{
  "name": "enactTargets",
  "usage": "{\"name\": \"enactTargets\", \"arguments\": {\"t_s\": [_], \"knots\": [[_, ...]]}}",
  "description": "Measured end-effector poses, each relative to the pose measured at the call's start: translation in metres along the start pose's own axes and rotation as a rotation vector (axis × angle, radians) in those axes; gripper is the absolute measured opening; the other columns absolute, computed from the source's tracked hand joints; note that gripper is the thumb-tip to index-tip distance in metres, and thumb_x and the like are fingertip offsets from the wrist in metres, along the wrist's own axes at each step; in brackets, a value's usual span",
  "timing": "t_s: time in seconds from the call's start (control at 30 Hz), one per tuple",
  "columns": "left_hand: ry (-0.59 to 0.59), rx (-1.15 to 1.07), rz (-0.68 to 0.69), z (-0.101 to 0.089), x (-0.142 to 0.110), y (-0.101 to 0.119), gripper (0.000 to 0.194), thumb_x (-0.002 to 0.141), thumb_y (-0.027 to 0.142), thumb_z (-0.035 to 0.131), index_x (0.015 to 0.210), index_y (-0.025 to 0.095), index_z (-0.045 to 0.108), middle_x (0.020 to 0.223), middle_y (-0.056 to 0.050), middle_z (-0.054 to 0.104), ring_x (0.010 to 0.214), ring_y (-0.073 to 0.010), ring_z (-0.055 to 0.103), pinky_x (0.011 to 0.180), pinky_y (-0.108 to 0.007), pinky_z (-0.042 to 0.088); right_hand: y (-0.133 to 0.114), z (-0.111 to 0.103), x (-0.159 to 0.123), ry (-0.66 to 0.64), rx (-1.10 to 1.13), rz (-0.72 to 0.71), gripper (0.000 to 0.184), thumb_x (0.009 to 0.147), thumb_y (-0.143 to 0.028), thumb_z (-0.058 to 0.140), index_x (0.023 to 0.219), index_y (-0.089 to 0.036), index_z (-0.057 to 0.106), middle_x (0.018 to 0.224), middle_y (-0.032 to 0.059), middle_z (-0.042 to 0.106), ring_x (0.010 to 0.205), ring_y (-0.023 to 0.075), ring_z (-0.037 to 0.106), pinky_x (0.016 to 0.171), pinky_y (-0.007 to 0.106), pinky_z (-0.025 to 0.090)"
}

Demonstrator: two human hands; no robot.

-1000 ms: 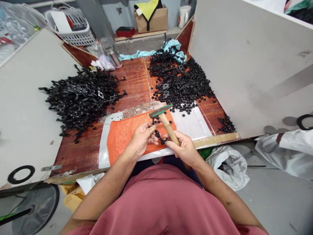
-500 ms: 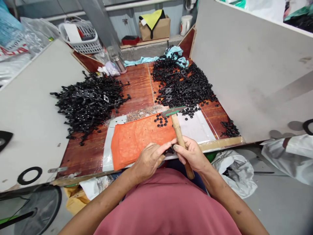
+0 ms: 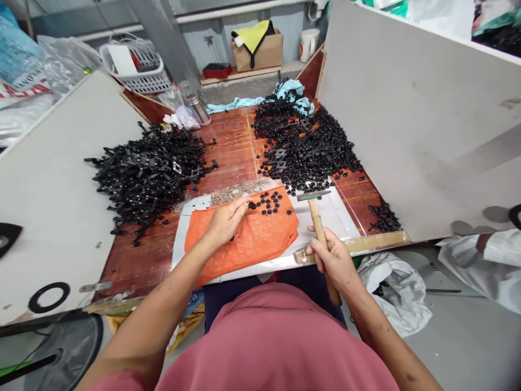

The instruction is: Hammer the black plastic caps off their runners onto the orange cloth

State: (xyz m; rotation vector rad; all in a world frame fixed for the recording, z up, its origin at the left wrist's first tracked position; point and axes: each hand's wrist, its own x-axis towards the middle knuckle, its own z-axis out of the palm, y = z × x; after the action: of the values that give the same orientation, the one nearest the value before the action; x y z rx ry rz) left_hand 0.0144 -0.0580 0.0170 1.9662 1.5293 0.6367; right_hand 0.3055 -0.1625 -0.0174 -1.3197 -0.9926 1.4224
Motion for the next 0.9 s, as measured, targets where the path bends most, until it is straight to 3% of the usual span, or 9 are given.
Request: {"name": "enactTargets", "arguments": {"t_s": [0.13,0.23,0.3,0.4,0.53,0.6,0.7,0.77,0.9], "knots": [[0.050,0.012,-0.086,0.003,0.008,0.003,0.041,0.103,0.043,0.036,0.130,0.024,0.061,0.065,0.003,0.060,0.063,-0.0179,0.059,0.067,-0.028,0.044,0.006,-0.005,0.002,0.040,-0.010,0.031,0.055,0.088,-0.055,0.068,0.126,-0.016,0.058,0.072,-0.0044,0.063,0.037,0.0057,0.038,0.034,0.020,0.028],[0.040,-0.053,-0.082,0.004,0.004,0.012,0.037,0.101,0.041,0.040,0.128,0.023,0.058,0.061,0.006,0.051,0.059,-0.0160,0.053,0.062,-0.026,0.039,0.000,-0.001,0.004,0.051,-0.035,0.023,0.051,0.088,-0.052,0.067,0.125,-0.017,0.059,0.071,-0.0047,0.062,0.038,0.0061,0.038,0.035,0.020,0.028],[-0.012,-0.097,-0.035,0.005,-0.002,0.019,0.036,0.101,0.040,0.043,0.128,0.023,0.059,0.061,0.007,0.049,0.058,-0.0147,0.050,0.062,-0.026,0.038,-0.008,0.007,0.009,0.038,-0.058,-0.004,0.046,0.089,-0.047,0.066,0.124,-0.018,0.059,0.073,-0.0041,0.064,0.038,0.0061,0.038,0.035,0.020,0.029],[-0.085,-0.112,0.039,0.012,-0.014,0.032,0.033,0.102,0.038,0.043,0.122,0.023,0.064,0.069,0.005,0.057,0.062,-0.0135,0.053,0.065,-0.025,0.039,-0.021,0.029,0.021,-0.054,-0.058,-0.053,0.039,0.091,-0.044,0.064,0.122,-0.021,0.060,0.078,-0.0039,0.065,0.039,0.0060,0.040,0.036,0.021,0.031],[-0.086,-0.047,0.095,0.020,-0.030,0.045,0.030,0.105,0.035,0.041,0.114,0.023,0.066,0.081,0.001,0.068,0.070,-0.0145,0.060,0.068,-0.026,0.042,-0.030,0.064,0.040,-0.204,-0.015,-0.067,0.031,0.087,-0.045,0.069,0.106,-0.022,0.061,0.065,-0.0089,0.056,0.037,0.0067,0.040,0.035,0.020,0.031],[-0.082,-0.027,0.135,0.021,-0.036,0.047,0.029,0.106,0.033,0.039,0.113,0.024,0.065,0.090,-0.001,0.071,0.078,-0.0157,0.065,0.072,-0.027,0.045,-0.030,0.076,0.045,-0.241,0.064,-0.037,0.033,0.083,-0.047,0.073,0.097,-0.023,0.056,0.066,-0.0085,0.059,0.035,0.0061,0.040,0.034,0.020,0.029],[-0.109,0.028,0.200,0.020,-0.047,0.047,0.027,0.106,0.030,0.040,0.119,0.025,0.063,0.102,-0.003,0.074,0.092,-0.0180,0.068,0.085,-0.031,0.047,-0.026,0.083,0.042,-0.215,0.171,0.001,0.037,0.077,-0.047,0.078,0.091,-0.023,0.053,0.062,-0.0086,0.062,0.034,0.0053,0.038,0.033,0.019,0.027],[-0.125,0.088,0.212,0.022,-0.056,0.048,0.024,0.105,0.029,0.044,0.123,0.026,0.061,0.103,-0.002,0.075,0.095,-0.0196,0.069,0.095,-0.036,0.045,-0.024,0.084,0.036,-0.165,0.201,0.002,0.037,0.077,-0.047,0.079,0.088,-0.023,0.053,0.053,-0.0113,0.054,0.033,0.0055,0.036,0.034,0.018,0.026],[-0.080,0.011,0.074,0.027,-0.062,0.048,0.019,0.104,0.031,0.043,0.111,0.024,0.059,0.093,-0.001,0.073,0.084,-0.0191,0.067,0.085,-0.033,0.046,-0.025,0.081,0.026,-0.124,0.135,-0.016,0.033,0.081,-0.047,0.076,0.084,-0.023,0.053,0.046,-0.0122,0.047,0.034,0.0076,0.038,0.035,0.019,0.029]]}}
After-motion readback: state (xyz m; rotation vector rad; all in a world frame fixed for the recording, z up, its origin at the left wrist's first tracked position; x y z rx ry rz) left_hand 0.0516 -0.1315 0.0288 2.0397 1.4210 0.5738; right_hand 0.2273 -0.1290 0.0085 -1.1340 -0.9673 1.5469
